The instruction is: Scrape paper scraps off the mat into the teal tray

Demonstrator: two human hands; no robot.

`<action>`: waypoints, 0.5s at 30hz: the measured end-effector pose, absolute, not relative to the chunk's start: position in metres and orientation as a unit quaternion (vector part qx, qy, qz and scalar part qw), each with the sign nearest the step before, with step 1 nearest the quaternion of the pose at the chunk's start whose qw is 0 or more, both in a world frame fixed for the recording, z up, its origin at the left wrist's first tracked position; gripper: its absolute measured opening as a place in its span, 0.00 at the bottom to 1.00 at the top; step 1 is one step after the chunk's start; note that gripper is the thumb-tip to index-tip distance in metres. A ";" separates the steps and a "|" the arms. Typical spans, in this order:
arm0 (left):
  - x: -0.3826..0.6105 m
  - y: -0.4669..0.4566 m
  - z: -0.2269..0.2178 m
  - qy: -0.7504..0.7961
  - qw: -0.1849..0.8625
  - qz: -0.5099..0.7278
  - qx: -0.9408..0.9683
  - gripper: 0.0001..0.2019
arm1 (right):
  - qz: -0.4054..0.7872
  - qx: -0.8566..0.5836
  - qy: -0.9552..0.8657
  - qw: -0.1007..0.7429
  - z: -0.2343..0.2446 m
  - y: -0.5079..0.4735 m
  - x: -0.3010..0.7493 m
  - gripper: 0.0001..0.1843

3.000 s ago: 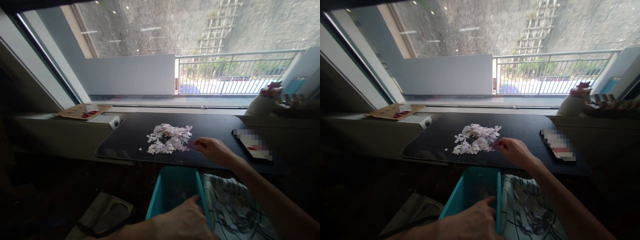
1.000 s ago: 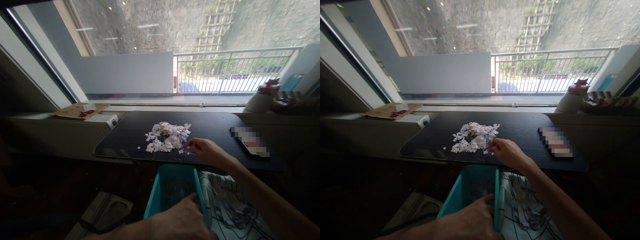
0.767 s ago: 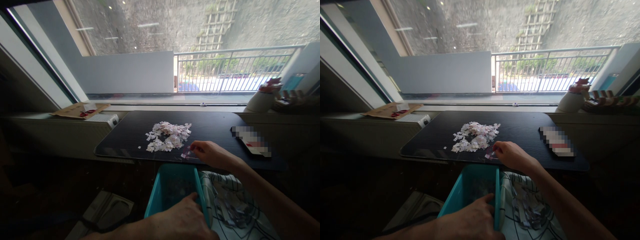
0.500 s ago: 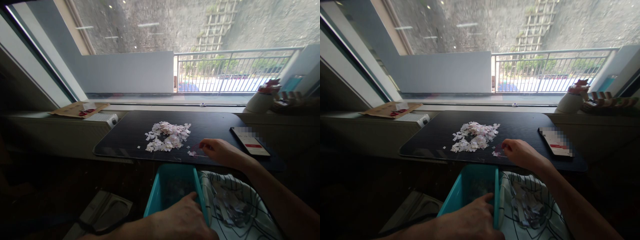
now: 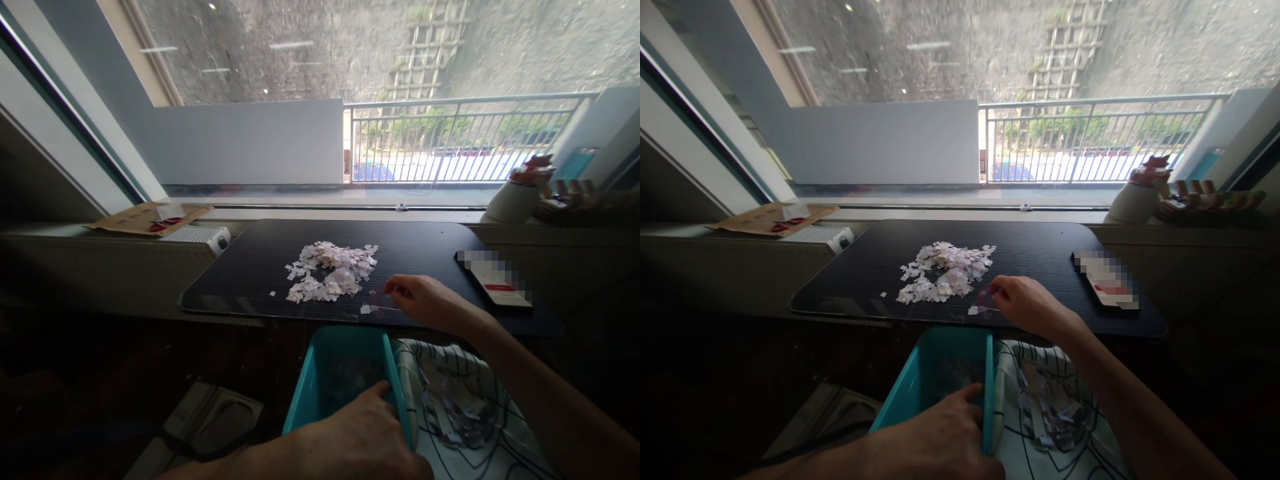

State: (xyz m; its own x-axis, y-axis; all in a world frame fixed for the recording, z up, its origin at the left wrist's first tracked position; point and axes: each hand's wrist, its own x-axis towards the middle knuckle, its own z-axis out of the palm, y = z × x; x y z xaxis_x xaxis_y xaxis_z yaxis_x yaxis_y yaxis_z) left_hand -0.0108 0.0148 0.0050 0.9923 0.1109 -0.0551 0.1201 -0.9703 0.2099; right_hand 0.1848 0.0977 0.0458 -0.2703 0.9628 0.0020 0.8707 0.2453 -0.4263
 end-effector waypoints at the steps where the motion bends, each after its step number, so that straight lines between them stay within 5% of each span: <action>1: -0.011 0.015 0.006 0.058 0.105 -0.022 0.992 0.05 | 0.170 -0.592 -0.776 0.136 0.046 0.097 0.185 0.16; 15: -0.007 0.016 0.014 0.059 0.118 -0.069 0.989 0.05 | 0.182 -0.573 -0.789 0.128 0.046 0.098 0.181 0.16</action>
State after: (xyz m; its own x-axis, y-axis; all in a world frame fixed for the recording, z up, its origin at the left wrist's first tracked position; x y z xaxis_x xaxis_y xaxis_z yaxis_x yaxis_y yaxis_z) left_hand -0.0068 0.0164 0.0142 0.9836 0.1003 -0.1502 0.1329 -0.9650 0.2261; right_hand 0.1815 0.0982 0.0456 -0.3117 0.9501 -0.0069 0.8569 0.2780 -0.4341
